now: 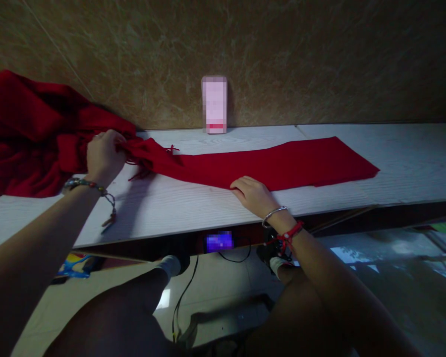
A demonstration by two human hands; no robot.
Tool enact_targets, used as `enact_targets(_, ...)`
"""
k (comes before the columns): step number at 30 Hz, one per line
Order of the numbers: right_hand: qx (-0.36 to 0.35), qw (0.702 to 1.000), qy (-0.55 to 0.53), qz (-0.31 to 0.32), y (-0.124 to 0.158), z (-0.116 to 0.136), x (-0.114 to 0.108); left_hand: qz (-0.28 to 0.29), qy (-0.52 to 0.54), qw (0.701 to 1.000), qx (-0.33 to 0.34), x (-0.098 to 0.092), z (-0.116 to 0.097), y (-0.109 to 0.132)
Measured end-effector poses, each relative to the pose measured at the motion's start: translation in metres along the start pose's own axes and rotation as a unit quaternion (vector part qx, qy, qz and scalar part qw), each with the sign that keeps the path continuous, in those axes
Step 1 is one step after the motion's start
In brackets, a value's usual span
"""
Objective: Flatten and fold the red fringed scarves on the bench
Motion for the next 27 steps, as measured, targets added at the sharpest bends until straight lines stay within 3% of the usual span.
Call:
enact_targets(3, -0.003, 1.000, -0.003, 0.002, 0.000, 0.000, 0.001, 0.015, -0.026, 0.996, 0.078, -0.008, -0.015, -0.014)
enact_targets(5, -0.003, 1.000, 0.000, 0.003, 0.000, -0.001, 0.001, 0.074, -0.035, 0.987, 0.138, 0.005, -0.028, -0.015)
enact_targets(10, -0.001, 1.000, 0.009, 0.009, 0.000, -0.001, 0.002, 0.256, -0.006, 0.928, 0.271, 0.058, -0.053, 0.032)
enact_targets(12, -0.003, 1.000, 0.012, 0.010, 0.000, 0.000, 0.002, 0.287, 0.021, 0.913, 0.289, 0.066, -0.055, 0.051)
enact_targets(15, -0.001, 1.000, 0.015, 0.009, 0.000, -0.001, 0.003, 0.272, 0.032, 0.914, 0.300, 0.060, -0.056, 0.060)
enact_targets(19, -0.002, 1.000, 0.014, 0.002, 0.000, -0.001, 0.002, 0.202, -0.026, 0.930, 0.306, 0.044, -0.063, 0.059)
enact_targets(23, -0.005, 1.000, 0.016, -0.002, 0.001, 0.000, 0.001, 0.115, -0.033, 0.945, 0.304, 0.034, -0.084, 0.065)
enact_targets(27, -0.009, 1.000, 0.021, -0.004, 0.001, 0.001, 0.000, 0.093, -0.013, 0.937, 0.338, 0.037, -0.112, 0.075)
Point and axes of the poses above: each hand's wrist, its own y-axis away from the middle knuckle, its own x-axis out of the palm, z = x × y, the point moved 10 cm from there along -y, towards the middle knuckle, and after that the axes turned 6 degrees about x, right-handed, at the moved point
